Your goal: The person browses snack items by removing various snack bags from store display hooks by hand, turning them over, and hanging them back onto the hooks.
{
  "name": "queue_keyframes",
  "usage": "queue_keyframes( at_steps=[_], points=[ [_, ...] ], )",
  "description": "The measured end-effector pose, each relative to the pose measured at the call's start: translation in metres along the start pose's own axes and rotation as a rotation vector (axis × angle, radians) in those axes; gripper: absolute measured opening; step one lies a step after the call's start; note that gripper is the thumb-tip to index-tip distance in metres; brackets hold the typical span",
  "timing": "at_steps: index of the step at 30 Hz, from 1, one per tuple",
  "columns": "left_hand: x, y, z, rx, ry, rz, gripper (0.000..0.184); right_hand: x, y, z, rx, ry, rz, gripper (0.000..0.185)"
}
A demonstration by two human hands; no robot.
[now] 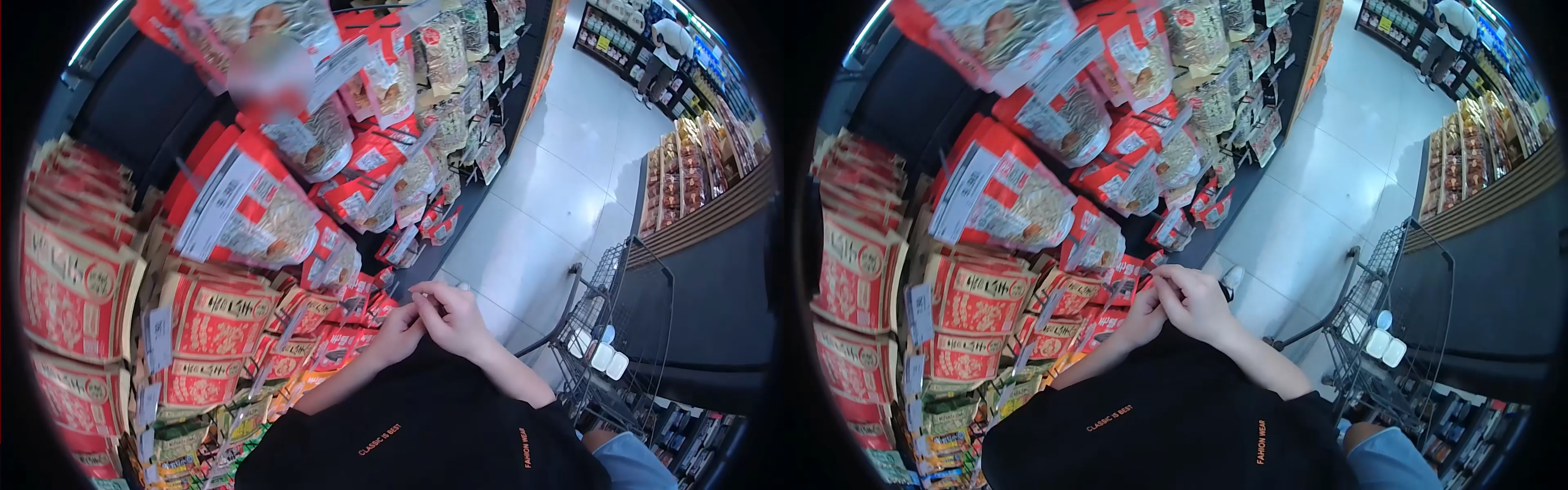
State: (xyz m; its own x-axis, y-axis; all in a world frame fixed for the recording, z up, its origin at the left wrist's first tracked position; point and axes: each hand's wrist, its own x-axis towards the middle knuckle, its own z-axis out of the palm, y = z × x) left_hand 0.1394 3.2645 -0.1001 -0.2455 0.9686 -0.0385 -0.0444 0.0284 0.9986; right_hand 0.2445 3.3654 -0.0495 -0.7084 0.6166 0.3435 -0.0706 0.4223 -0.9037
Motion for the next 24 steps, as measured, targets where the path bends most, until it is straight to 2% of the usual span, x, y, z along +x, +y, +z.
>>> queue_keyframes(
  at_steps=[3, 10, 12, 16, 18, 20, 22, 24],
  points=[
    [0.049, -0.013, 0.002, 0.039, -0.136, -0.088, 0.023, 0.023, 0.031, -0.019, -0.01, 0.077, 0.011, 0.013],
    [0.18, -0.021, 0.023, -0.12, -0.215, -0.124, 0.024, 0.1, 0.082, -0.086, -0.193, 0.034, 0.2, 0.01],
    [0.211, -0.03, 0.027, -0.169, -0.166, -0.105, 0.023, 0.126, 0.091, -0.102, -0.15, 0.07, 0.243, 0.01],
    [0.264, -0.032, 0.03, -0.151, -0.147, -0.113, 0.025, 0.168, 0.116, -0.128, -0.263, 0.026, 0.147, 0.011],
    [0.281, -0.03, 0.038, -0.244, -0.125, -0.109, 0.026, 0.182, 0.127, -0.14, -0.26, -0.015, 0.179, 0.011],
    [0.293, -0.024, 0.04, -0.218, -0.12, -0.143, 0.027, 0.192, 0.132, -0.148, -0.255, -0.047, 0.221, 0.012],
    [0.303, -0.025, 0.042, -0.212, -0.128, -0.072, 0.028, 0.198, 0.137, -0.153, -0.23, -0.056, 0.214, 0.012],
    [0.312, -0.026, 0.042, -0.223, -0.09, -0.085, 0.029, 0.202, 0.14, -0.155, -0.202, -0.012, 0.196, 0.012]
  ],
)
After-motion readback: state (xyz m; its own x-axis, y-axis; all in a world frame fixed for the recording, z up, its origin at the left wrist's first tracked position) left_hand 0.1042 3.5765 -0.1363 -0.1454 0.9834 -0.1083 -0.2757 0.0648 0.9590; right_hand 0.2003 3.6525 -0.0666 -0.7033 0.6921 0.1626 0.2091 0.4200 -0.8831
